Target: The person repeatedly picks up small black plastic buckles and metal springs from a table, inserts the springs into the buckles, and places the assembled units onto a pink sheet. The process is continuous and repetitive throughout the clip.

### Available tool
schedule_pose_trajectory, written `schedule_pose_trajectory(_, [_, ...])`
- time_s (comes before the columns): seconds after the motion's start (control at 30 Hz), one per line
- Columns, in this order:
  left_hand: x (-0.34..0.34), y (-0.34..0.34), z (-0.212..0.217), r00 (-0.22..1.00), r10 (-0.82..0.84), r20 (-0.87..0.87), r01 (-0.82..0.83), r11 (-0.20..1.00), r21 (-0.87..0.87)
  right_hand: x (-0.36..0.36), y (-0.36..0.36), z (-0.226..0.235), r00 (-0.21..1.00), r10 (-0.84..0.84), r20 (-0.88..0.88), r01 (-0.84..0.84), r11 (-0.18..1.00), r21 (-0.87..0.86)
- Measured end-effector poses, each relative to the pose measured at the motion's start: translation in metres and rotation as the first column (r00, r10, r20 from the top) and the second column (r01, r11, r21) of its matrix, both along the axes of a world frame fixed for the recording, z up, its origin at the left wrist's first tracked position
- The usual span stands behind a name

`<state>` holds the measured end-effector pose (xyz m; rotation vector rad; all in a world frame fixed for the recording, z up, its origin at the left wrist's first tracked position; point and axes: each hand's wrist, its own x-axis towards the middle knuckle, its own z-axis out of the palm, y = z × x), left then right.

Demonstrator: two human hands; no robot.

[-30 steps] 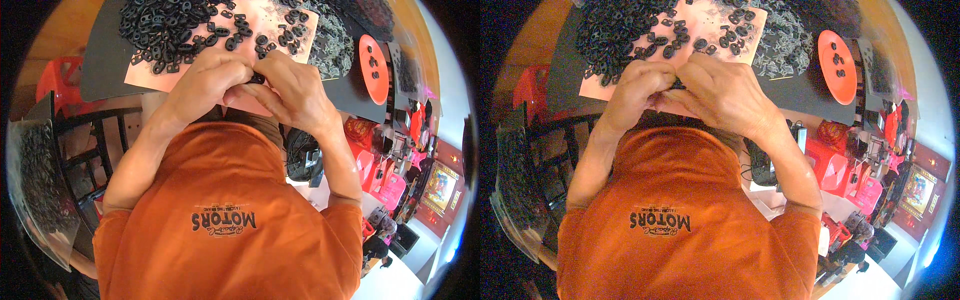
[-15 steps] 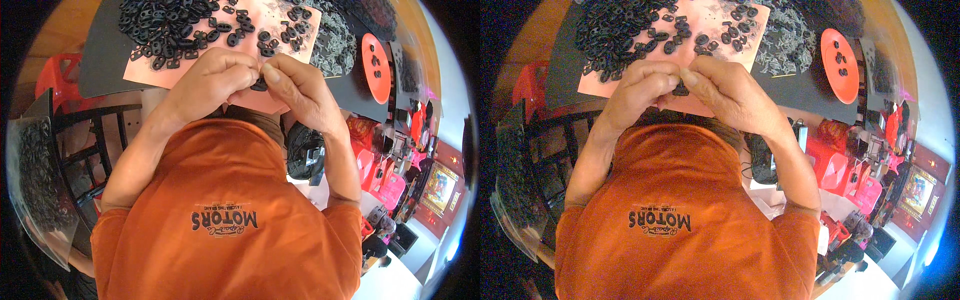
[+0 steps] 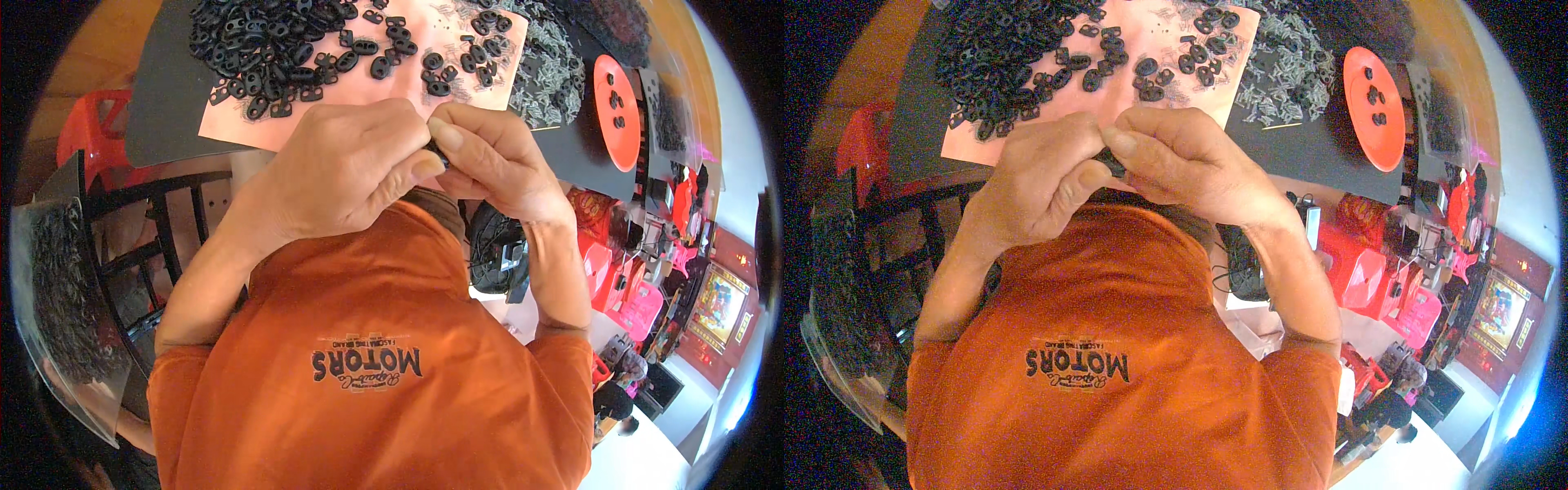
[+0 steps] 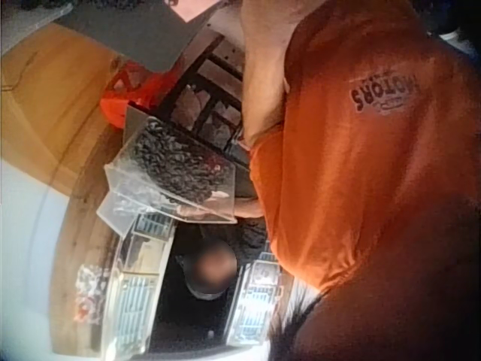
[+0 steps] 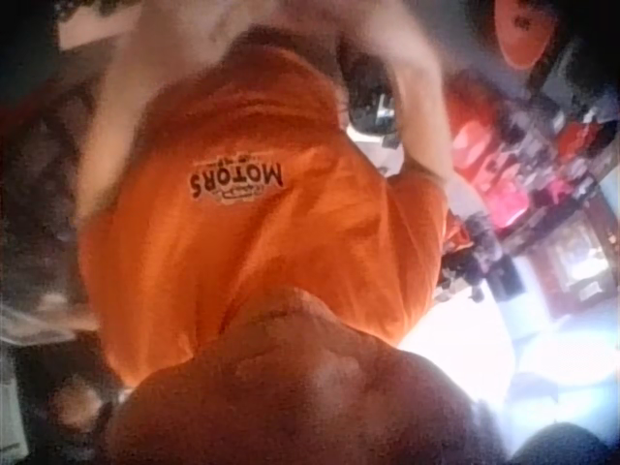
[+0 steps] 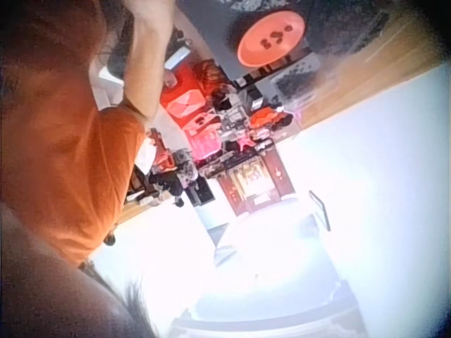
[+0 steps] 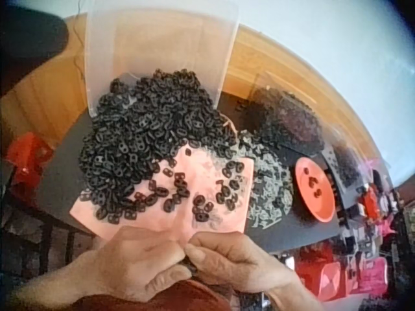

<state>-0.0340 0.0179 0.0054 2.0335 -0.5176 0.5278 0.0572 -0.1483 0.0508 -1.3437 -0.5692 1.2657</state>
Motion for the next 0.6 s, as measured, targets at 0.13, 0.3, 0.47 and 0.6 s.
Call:
schedule_pose_trajectory(0.13, [-0.002, 0.003, 0.002, 0.97, -0.079, -0.228, 0.028, 0.975, -0.22, -0.002, 0.003, -0.005, 0.959, -0.037, 0.282, 0.047, 0.998, -0.029])
schedule_pose_trajectory(0.3, [-0.004, 0.01, 0.012, 0.828, -0.26, -0.496, -0.003, 0.884, -0.468, -0.002, 0.008, -0.003, 0.821, -0.015, 0.57, 0.006, 1.0, 0.018])
schedule_pose_trajectory(0.47, [-0.004, 0.01, 0.008, 0.77, -0.304, -0.56, -0.095, 0.814, -0.573, -0.005, 0.01, -0.004, 0.578, -0.066, 0.813, 0.049, 0.998, 0.046])
schedule_pose_trajectory(0.6, [-0.004, 0.011, 0.009, 0.733, -0.352, -0.582, -0.135, 0.763, -0.632, -0.006, 0.007, -0.012, 0.2, -0.085, 0.976, -0.017, 0.996, 0.09])
